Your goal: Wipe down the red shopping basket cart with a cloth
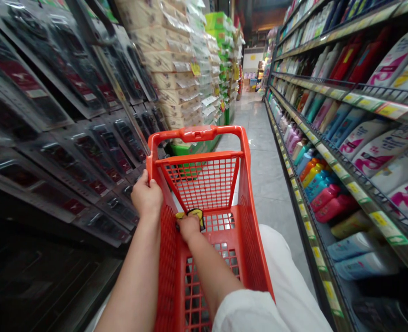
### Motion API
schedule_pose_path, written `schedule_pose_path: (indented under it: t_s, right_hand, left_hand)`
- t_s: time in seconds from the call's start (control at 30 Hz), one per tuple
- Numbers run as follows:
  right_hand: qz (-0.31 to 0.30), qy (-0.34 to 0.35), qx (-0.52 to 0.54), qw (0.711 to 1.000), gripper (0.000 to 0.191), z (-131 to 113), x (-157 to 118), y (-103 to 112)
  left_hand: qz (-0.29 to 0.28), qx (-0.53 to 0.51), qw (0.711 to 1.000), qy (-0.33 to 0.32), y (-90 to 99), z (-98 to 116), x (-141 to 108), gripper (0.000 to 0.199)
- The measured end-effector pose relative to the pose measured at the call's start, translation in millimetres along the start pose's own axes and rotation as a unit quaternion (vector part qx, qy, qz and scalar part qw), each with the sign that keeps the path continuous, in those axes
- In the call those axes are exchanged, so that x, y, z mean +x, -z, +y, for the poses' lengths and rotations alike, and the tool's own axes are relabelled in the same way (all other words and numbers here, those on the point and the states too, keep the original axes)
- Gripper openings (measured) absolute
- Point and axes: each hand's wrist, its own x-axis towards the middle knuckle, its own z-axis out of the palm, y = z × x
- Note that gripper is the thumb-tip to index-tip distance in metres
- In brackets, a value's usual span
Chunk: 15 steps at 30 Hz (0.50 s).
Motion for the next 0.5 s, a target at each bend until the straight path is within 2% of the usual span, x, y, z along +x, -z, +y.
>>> schedule_pose_path:
  t_s: [0.07,0.17,0.27,0.33,0.4,0.5]
  right_hand:
    - [-0.004,0.048,-0.009,0.999,0.029,4.7,-20.2,3.4]
    - [0.003,0.129,-0.020,0.991,0.031,11.2,-50.4,1.2]
    - [0.021,0.196,-0.034,0.980,0.034,16.4,-63.1,-5.8]
    - [0.033,0.182,-0.036,0.982,0.037,19.5,-58.2,-8.4]
    - [0.032,0.133,-0.020,0.990,0.041,23.9,-46.3,-6.5]
    - [0.002,0.067,0.012,0.998,0.041,39.4,-29.3,5.7]
  left_hand:
    - [-0.005,0.013,1.000,0.004,1.8,2.5,-0.5,0.050]
    - [-0.012,0.028,1.000,0.006,4.0,4.7,-1.4,0.051]
    - [-0.014,0.034,0.999,0.009,5.4,4.6,-2.7,0.051]
    - [-0.016,0.032,0.999,0.007,5.8,3.8,-3.4,0.052]
    - [-0.019,0.029,0.999,0.005,5.7,2.9,-3.6,0.052]
    - [-0.022,0.028,0.999,0.003,4.7,1.8,-2.7,0.052]
